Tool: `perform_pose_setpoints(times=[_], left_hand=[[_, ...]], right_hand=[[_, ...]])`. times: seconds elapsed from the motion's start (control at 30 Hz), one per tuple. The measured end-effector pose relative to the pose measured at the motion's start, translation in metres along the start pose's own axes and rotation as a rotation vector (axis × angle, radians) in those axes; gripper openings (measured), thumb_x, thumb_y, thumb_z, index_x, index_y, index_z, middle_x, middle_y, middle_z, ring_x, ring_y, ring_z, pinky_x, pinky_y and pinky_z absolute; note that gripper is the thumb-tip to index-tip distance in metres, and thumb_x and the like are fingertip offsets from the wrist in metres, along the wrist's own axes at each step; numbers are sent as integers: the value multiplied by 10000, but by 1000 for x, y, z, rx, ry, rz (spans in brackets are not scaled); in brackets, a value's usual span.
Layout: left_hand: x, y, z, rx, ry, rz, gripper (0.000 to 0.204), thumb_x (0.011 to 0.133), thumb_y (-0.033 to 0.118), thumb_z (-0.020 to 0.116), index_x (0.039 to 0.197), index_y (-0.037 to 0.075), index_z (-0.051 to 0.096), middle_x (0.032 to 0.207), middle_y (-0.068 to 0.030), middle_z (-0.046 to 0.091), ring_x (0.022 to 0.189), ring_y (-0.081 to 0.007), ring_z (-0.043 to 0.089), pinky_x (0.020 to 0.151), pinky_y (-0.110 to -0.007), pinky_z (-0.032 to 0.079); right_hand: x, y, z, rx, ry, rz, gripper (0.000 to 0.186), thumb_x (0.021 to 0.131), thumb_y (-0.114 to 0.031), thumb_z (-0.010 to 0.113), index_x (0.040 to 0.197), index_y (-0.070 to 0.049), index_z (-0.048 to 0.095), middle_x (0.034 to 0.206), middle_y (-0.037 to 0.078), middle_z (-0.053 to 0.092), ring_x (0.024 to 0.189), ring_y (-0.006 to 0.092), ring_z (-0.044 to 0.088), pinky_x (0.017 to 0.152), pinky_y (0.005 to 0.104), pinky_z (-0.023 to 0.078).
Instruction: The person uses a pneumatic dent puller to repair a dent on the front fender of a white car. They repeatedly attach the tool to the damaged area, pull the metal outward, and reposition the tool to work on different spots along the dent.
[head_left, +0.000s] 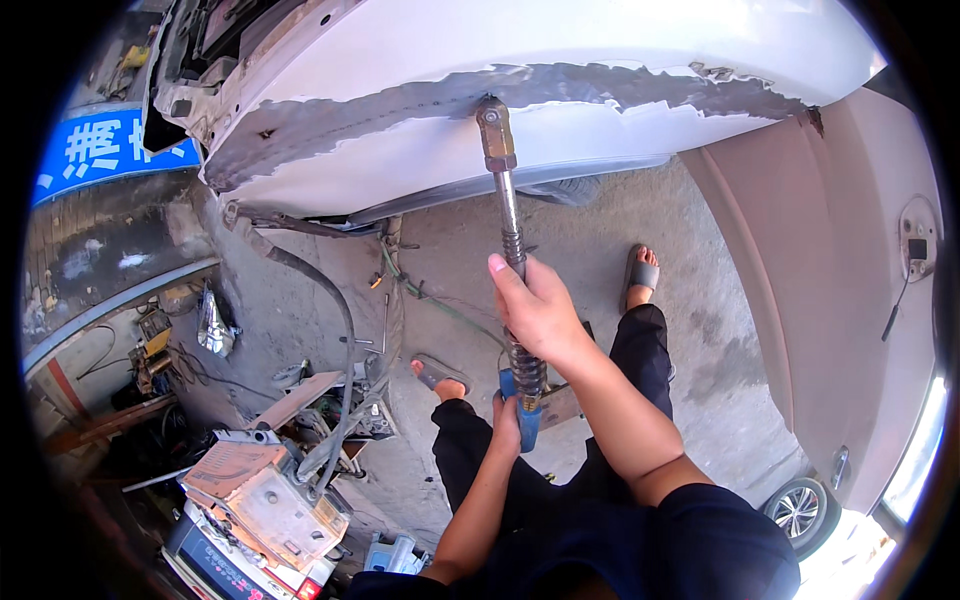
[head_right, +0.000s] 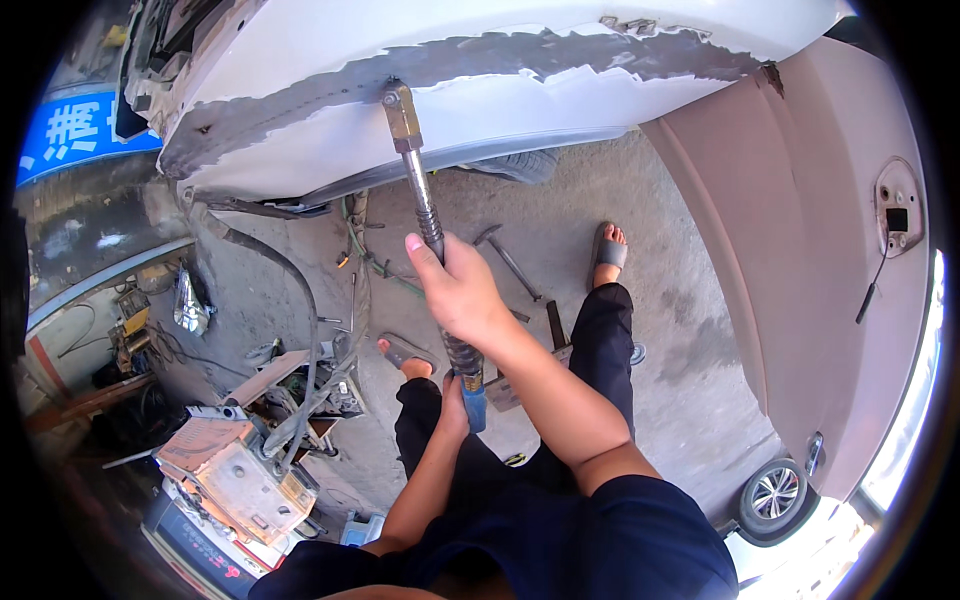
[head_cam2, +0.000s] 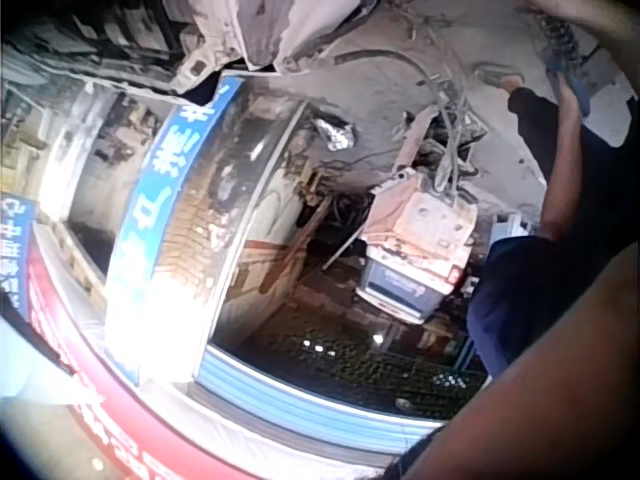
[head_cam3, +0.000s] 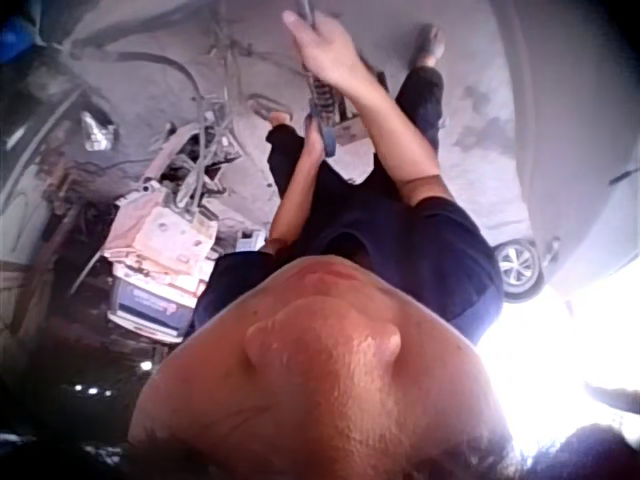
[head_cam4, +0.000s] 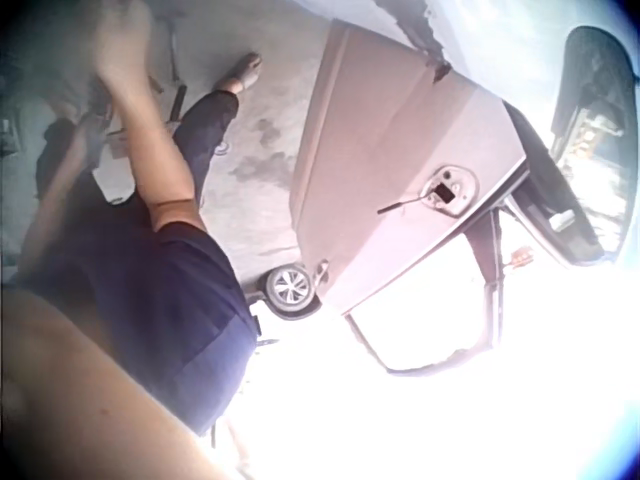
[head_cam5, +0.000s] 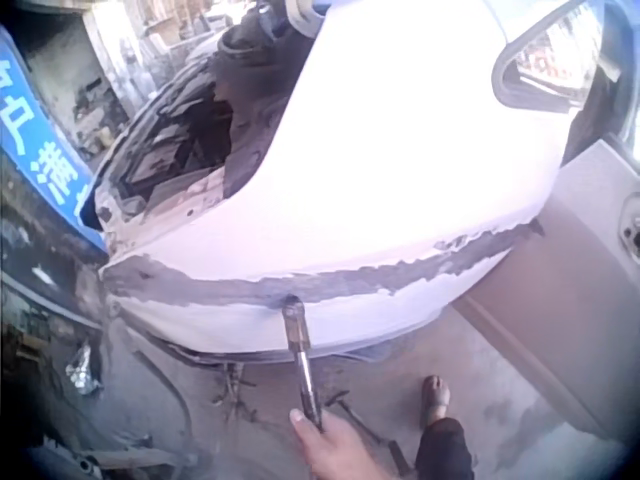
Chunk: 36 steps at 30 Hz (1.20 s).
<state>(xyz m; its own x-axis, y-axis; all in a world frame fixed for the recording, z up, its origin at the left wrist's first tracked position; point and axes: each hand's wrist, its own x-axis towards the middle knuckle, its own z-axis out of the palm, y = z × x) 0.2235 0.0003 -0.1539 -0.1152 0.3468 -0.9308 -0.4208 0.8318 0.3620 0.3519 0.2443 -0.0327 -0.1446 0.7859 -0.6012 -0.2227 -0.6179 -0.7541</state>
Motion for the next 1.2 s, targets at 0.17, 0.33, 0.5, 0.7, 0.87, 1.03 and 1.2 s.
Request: perform_pose_setpoints(times=[0.17, 0.33, 0.5, 0.7, 0.87, 1.03, 1.2], left_hand=[[24, -25, -19, -161, -188, -71, 433, 945, 382, 466, 1263, 88, 455, 1043, -83, 612, 887, -191, 629, 713, -326, 524], [37, 21, -61, -32, -246, -132, 401, 961, 450, 409, 895, 107, 606, 746, -55, 614, 633, -199, 591, 576, -320, 481], [6, 107, -64, 185, -165, -125, 328, 926, 386, 482, 909, 83, 605, 716, -71, 611, 565, -205, 584, 512, -318, 469], [3, 156, -74, 291, -53, -112, 330, 927, 382, 487, 931, 78, 612, 728, -76, 616, 578, -210, 595, 523, -325, 487], [20, 144, -107, 287, -151, -218, 332, 928, 379, 490, 949, 73, 617, 738, -80, 620, 589, -214, 603, 532, -331, 502], [10, 64, -65, 283, -342, -175, 341, 935, 387, 481, 942, 63, 588, 751, -64, 595, 608, -171, 586, 542, -291, 490], [32, -68, 8, -195, -250, -150, 346, 943, 337, 461, 1200, 106, 479, 942, -34, 602, 741, -156, 604, 645, -321, 514]], right_hand=[[-5, -2, 16, -167, 182, -136, 418, 958, -386, 519, 821, 8, 521, 616, 112, 531, 555, 219, 525, 545, 382, 418], [0, 5, 45, -110, 293, -205, 382, 956, -354, 518, 856, 14, 533, 645, 179, 583, 591, 331, 587, 575, 417, 444], [8, 11, 74, 1, 312, -193, 355, 953, -359, 495, 925, -5, 497, 700, 208, 619, 680, 428, 614, 610, 487, 455], [10, 7, 97, 45, 344, -170, 349, 956, -369, 478, 936, -21, 479, 699, 181, 623, 671, 414, 615, 622, 511, 451], [14, 6, 92, 130, 293, -201, 359, 962, -365, 475, 930, -8, 486, 703, 204, 608, 696, 423, 613, 622, 495, 450], [2, 7, 35, 2, 103, -139, 431, 965, -410, 472, 907, 14, 521, 697, 220, 595, 683, 408, 609, 622, 456, 459], [-1, -9, -28, -265, -27, -165, 477, 953, -445, 494, 816, 11, 518, 627, 143, 516, 577, 273, 507, 590, 405, 430]])
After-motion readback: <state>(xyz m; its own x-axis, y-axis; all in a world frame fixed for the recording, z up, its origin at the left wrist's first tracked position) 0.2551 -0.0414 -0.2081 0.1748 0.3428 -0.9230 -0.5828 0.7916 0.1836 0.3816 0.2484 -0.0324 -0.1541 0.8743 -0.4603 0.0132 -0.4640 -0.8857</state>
